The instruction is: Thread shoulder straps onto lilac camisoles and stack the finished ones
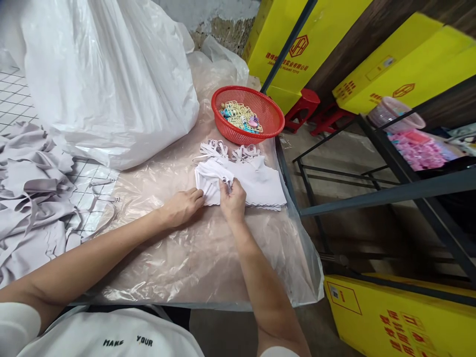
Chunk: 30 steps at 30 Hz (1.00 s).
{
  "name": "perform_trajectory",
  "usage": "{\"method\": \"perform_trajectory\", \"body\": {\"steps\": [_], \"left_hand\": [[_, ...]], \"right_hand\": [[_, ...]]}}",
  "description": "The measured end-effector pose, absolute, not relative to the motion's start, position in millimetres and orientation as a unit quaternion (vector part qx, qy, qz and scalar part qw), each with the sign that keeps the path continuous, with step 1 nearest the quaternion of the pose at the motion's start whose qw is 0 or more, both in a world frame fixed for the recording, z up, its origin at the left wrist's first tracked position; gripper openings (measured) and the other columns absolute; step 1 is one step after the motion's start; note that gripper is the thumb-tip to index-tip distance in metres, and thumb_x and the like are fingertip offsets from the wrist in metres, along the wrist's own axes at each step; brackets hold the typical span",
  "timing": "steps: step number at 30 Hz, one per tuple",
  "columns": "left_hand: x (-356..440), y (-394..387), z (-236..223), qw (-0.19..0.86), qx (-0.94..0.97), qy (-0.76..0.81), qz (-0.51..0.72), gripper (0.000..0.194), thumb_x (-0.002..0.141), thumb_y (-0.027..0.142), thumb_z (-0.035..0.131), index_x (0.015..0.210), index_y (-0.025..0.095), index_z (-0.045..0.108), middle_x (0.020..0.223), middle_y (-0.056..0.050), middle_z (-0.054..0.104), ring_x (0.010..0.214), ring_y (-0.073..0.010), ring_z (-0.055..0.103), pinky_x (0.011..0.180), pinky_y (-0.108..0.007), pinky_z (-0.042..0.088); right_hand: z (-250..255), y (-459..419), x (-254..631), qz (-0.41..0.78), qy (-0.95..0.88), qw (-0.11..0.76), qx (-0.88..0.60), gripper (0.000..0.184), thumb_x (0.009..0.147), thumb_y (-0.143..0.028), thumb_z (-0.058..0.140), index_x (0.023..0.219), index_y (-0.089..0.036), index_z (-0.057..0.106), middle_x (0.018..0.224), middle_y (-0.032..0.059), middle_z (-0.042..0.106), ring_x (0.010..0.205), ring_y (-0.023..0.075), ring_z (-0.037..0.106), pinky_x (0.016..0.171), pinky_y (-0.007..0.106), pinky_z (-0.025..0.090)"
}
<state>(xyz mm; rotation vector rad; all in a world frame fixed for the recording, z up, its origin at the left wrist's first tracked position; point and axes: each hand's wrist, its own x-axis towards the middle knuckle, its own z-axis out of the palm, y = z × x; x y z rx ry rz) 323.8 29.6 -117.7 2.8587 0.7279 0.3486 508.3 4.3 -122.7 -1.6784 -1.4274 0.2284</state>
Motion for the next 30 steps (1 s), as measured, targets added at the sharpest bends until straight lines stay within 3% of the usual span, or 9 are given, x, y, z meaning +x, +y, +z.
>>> {"method": "perform_trajectory", "body": {"steps": [4, 7, 11, 15, 17, 22, 27, 30], "left_hand": [[317.4, 36.7, -112.0, 0.136, 0.891, 0.288, 0.323, 0.02, 0.097, 0.022, 0.043, 0.089, 0.016, 0.06, 0.093, -0.009, 0.058, 0.087, -0.0197, 0.057, 0.076, -0.031, 0.049], [323.1, 39.9, -102.1, 0.152, 0.86, 0.306, 0.379, 0.024, 0.099, 0.027, 0.04, 0.102, 0.015, 0.061, 0.104, -0.012, 0.06, 0.099, -0.0214, 0.057, 0.088, -0.035, 0.049], [339.9, 42.5, -104.4, 0.17, 0.905, 0.262, 0.287, 0.034, 0.1, 0.032, 0.041, 0.124, 0.015, 0.059, 0.127, -0.016, 0.059, 0.118, -0.0248, 0.054, 0.101, -0.041, 0.044], [345.6, 46.6, -120.5, 0.161, 0.918, 0.302, 0.199, 0.045, 0.101, 0.036, 0.04, 0.139, 0.015, 0.051, 0.14, -0.016, 0.056, 0.133, -0.0301, 0.047, 0.11, -0.052, 0.036], [343.0, 49.3, -127.1, 0.141, 0.922, 0.315, 0.177, 0.047, 0.101, 0.037, 0.04, 0.141, 0.017, 0.051, 0.145, -0.016, 0.053, 0.14, -0.0326, 0.04, 0.113, -0.057, 0.031], [339.3, 59.8, -139.2, 0.106, 0.93, 0.318, 0.149, 0.051, 0.099, 0.044, 0.043, 0.144, 0.021, 0.05, 0.156, -0.015, 0.04, 0.149, -0.0386, 0.025, 0.114, -0.063, 0.028], [348.0, 60.2, -136.1, 0.109, 0.929, 0.336, 0.111, 0.057, 0.098, 0.05, 0.045, 0.147, 0.023, 0.047, 0.16, -0.015, 0.033, 0.148, -0.0426, 0.023, 0.11, -0.065, 0.033], [336.3, 55.2, -120.8, 0.105, 0.931, 0.342, 0.075, 0.059, 0.096, 0.054, 0.048, 0.146, 0.024, 0.047, 0.16, -0.014, 0.034, 0.146, -0.0423, 0.027, 0.11, -0.064, 0.032]], "right_hand": [[-138.6, -9.0, 496.0, 0.04, -0.689, 0.377, -0.618, 0.027, 0.094, -0.031, 0.049, 0.106, -0.017, 0.068, 0.108, 0.0134, 0.07, 0.102, 0.0259, 0.062, 0.092, 0.039, 0.047], [-144.2, -14.8, 488.5, 0.023, -0.718, 0.318, -0.619, 0.029, 0.093, -0.025, 0.048, 0.115, -0.02, 0.067, 0.118, 0.0123, 0.068, 0.111, 0.0266, 0.059, 0.098, 0.042, 0.044], [-142.7, -21.4, 481.9, 0.036, -0.715, 0.235, -0.658, 0.04, 0.088, -0.026, 0.056, 0.127, -0.017, 0.062, 0.126, 0.0171, 0.063, 0.121, 0.0314, 0.052, 0.108, 0.051, 0.036], [-127.2, -26.8, 495.3, 0.076, -0.775, 0.167, -0.605, 0.059, 0.082, -0.044, 0.069, 0.133, -0.016, 0.059, 0.144, 0.0196, 0.051, 0.137, 0.0345, 0.04, 0.115, 0.057, 0.027], [-118.4, -25.1, 514.9, 0.077, -0.788, 0.172, -0.586, 0.056, 0.085, -0.051, 0.065, 0.132, -0.02, 0.06, 0.142, 0.0153, 0.054, 0.137, 0.0308, 0.042, 0.115, 0.054, 0.03], [-124.3, -5.8, 582.7, -0.036, -0.673, 0.237, -0.7, 0.044, 0.097, -0.044, 0.047, 0.133, -0.022, 0.059, 0.14, 0.0146, 0.056, 0.135, 0.0284, 0.044, 0.111, 0.051, 0.035], [-149.4, 2.7, 621.6, -0.047, -0.635, 0.204, -0.743, 0.049, 0.095, -0.048, 0.039, 0.132, -0.022, 0.059, 0.141, 0.0178, 0.054, 0.133, 0.0336, 0.045, 0.102, 0.06, 0.039], [-152.3, 5.1, 628.1, -0.036, -0.634, 0.207, -0.744, 0.053, 0.093, -0.053, 0.037, 0.128, -0.022, 0.063, 0.137, 0.0187, 0.056, 0.129, 0.0355, 0.05, 0.102, 0.059, 0.04]]}}
